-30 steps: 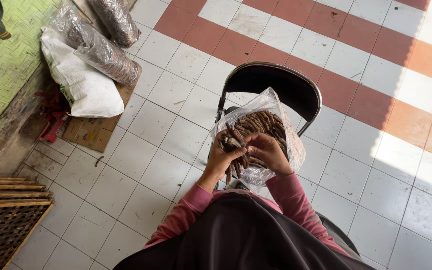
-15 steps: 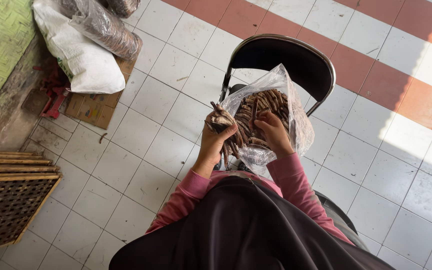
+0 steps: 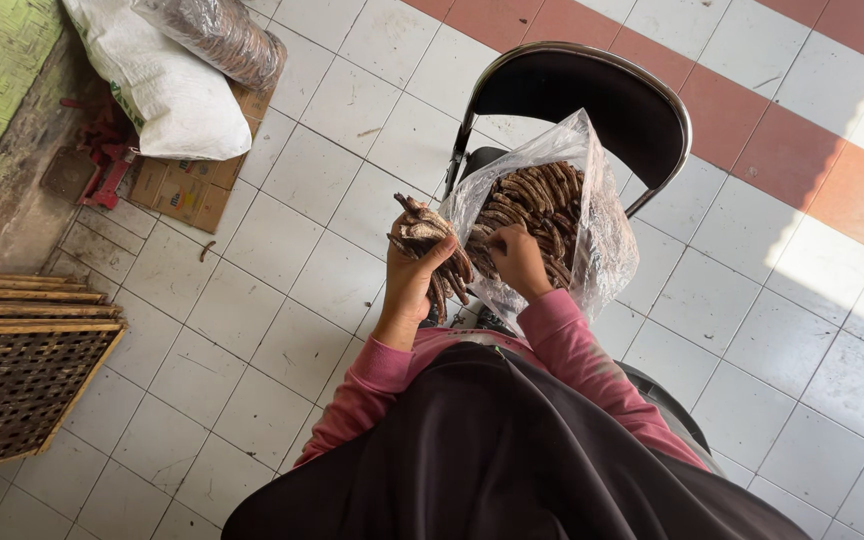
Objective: The person sorts dried banana slices on a wooden lattice tray and transfers them by hand into a clear plastic bag.
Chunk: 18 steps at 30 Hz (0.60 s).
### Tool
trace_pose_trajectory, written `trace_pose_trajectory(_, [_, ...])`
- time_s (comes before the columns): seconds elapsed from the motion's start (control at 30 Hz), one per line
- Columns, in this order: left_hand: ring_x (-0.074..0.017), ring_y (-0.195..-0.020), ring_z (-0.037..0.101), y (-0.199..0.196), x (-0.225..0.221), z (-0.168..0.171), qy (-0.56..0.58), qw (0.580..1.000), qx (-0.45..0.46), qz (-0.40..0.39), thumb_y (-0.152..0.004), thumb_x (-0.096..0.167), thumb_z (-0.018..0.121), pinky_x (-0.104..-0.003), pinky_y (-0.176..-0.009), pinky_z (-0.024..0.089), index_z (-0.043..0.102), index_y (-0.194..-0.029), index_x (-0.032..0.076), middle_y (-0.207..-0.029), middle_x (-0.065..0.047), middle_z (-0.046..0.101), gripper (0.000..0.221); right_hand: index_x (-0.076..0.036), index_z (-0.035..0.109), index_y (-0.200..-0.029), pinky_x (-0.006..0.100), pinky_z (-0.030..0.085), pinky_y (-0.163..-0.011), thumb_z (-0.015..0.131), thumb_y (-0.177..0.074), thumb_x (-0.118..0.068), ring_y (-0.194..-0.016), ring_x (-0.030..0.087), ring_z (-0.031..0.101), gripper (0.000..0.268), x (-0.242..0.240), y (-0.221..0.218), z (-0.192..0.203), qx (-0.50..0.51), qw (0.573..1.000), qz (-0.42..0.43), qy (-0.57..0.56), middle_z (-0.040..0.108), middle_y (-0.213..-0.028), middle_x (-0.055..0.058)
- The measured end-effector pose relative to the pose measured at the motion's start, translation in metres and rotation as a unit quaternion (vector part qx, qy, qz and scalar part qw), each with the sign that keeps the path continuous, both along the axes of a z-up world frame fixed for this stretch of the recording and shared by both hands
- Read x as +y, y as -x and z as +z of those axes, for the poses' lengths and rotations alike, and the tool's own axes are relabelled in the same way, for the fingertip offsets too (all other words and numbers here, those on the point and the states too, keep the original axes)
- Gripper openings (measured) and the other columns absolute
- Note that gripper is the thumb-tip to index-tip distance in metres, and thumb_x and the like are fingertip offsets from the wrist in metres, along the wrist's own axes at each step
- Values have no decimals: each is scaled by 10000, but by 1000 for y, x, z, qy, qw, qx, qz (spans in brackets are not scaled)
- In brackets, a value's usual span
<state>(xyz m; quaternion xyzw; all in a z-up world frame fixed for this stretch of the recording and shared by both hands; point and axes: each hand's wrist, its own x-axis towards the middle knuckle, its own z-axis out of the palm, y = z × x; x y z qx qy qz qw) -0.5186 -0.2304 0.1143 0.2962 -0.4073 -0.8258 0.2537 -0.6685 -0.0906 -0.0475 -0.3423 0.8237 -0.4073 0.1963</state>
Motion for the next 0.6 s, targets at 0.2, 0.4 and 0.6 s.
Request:
trace_pose_trajectory(0.2, [-118, -922, 686, 5, 3, 1, -16, 1000, 11, -15, -810, 55, 838, -283, -825, 596, 521, -1339, 88, -1034, -34, 698, 617, -33, 771, -997, 370, 576, -786, 740, -879, -140, -868, 278, 688, 162, -4, -12, 7, -56, 998, -33, -1, 664, -1032, 153])
trace_pose_trajectory(0.4, [-168, -956, 693, 7, 3, -2, -16, 999, 7, -36, -904, 39, 841, -319, -846, 601, 554, -1311, -13, -1082, -94, 703, 501, -19, 670, -1198, 409, 541, -742, 752, -871, -166, -796, 276, 695, 368, -5, 16, 6, -32, 996, -54, -61, 718, -898, 118])
trace_pose_trajectory(0.6, [-132, -966, 691, 4, 3, 3, -23, 999, 17, -17, -826, 40, 830, -281, -858, 593, 523, -1377, 82, -1081, -56, 703, 632, -48, 633, -1213, 348, 560, -752, 691, -924, -61, -851, 218, 720, 295, -10, 17, 20, -77, 994, -82, 0, 736, -957, 101])
